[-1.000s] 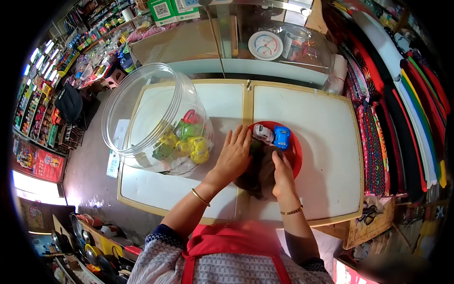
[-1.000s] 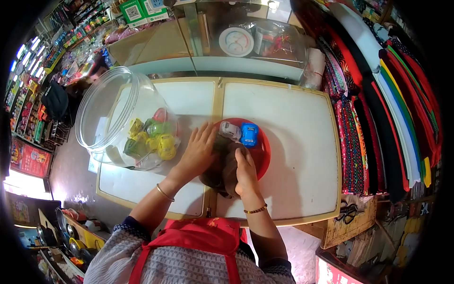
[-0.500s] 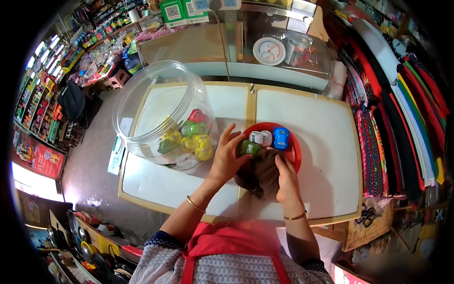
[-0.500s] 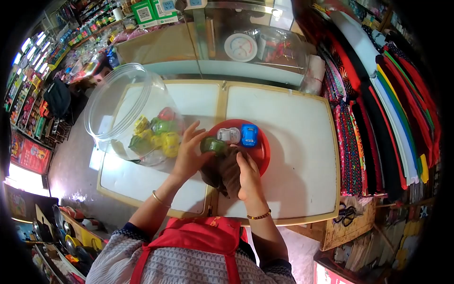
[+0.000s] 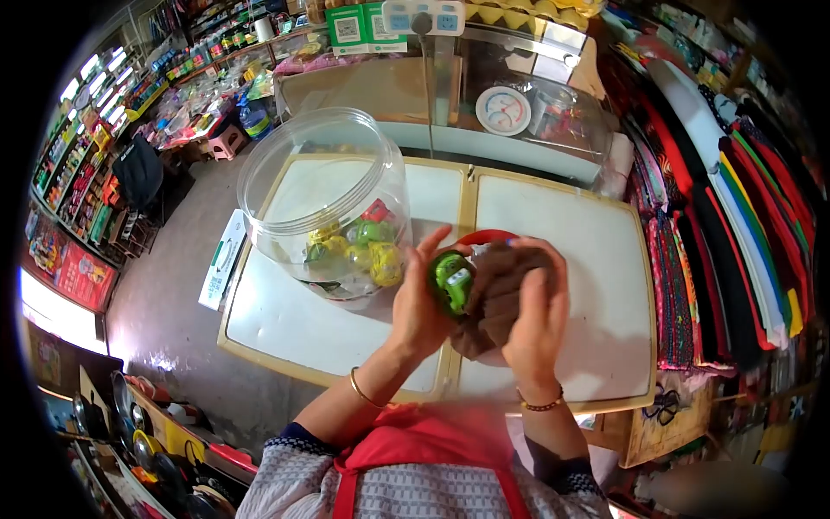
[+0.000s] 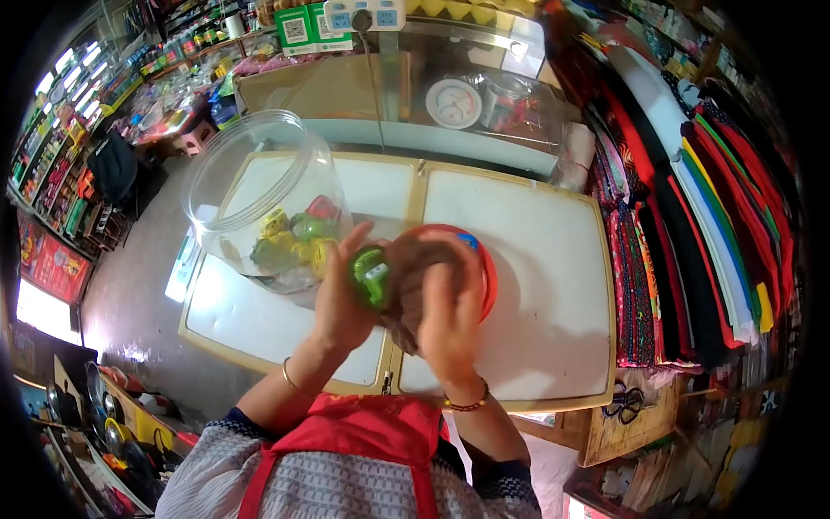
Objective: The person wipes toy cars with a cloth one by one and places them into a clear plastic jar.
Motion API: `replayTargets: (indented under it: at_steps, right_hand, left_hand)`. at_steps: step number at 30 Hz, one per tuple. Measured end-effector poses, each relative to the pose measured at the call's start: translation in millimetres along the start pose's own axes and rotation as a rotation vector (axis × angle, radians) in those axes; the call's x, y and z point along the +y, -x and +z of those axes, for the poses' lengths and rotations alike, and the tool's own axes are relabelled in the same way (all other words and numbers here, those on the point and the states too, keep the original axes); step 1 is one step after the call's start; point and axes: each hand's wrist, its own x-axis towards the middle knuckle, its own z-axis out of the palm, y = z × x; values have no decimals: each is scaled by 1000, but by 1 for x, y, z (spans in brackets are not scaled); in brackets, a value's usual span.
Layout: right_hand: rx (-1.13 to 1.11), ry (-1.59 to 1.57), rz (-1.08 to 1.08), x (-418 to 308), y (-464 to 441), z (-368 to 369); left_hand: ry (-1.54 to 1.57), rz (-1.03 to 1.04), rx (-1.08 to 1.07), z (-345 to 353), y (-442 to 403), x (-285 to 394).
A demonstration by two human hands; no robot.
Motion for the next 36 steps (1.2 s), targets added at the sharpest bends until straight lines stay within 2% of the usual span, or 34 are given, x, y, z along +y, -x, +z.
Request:
replayTargets:
  at_steps: [2,4,6,8,9,11,12,14,16,18,19,20,23,24,25,26,28,29,30,31,34,36]
  right_hand:
    - [-269,538,-206,8,-1,12]
    - [-417,1060,-517,1,2,25]
    - [-465,991,-496,10,12,22]
    - [-491,1010,-723,23,14,13]
    - [-491,1009,-722,29,13,8]
    - [-543,979,-895,37,10,-2]
    - [-543,988,-889,30,9,0]
    - [-453,841,-536,6,10,15]
    - [-419,803,-526,4,10,19]
    - [-408,877,-695,12,18,19]
    - [-452,896,-744,16,23,15]
    - [-457,893,-748,18,26,13]
    - [-483,973,-735,15,25,13]
    - [-481,977,-729,11,24,16]
    - [-413,946,-636,7,23,19]
    - [-344,911,-545,5,22,22]
    - [-299,932,-481,6,23,16]
    - [-299,863,-410,14,28,11]
    - [-303,792,-339,17,31,9]
    - [-316,816,-432,16,33,12]
    - [-272,751,-451,18,35,11]
    - [-240,714,-463,11,27,13]
  left_hand:
    - [88,-7,34,26,8,11]
    - [80,62,10,22,9,20]
    - [65,-5,45,14,8,31]
    - [91,-75,18,10,14,33]
    - [90,-76,19,11,17,33]
    - [13,-30,64,19,22,29]
    - [19,-38,61,22,22,27]
    - [-22,-23,46,29,24,26]
    - [-141,2,21,33,26,33]
    - [-401,160,37,31,25,38]
    - [-229,131,63,33,23,42]
    - [-104,77,191,37,22,47]
    - [-8,-10,161,18,21,31]
    - [-132,106,106,18,22,26]
    - [-256,223,48,17,22,22]
    - [-257,220,44,16,22,20]
    - [-413,417,-20,11,22,17]
    - [-379,514,-84,9,20,16]
    - [-380,520,-79,10,19,21]
    - [-319,509,-116,12,19,27]
    - [-190,491,-161,15,18,33]
    - [-610,492,-111,20,23,40]
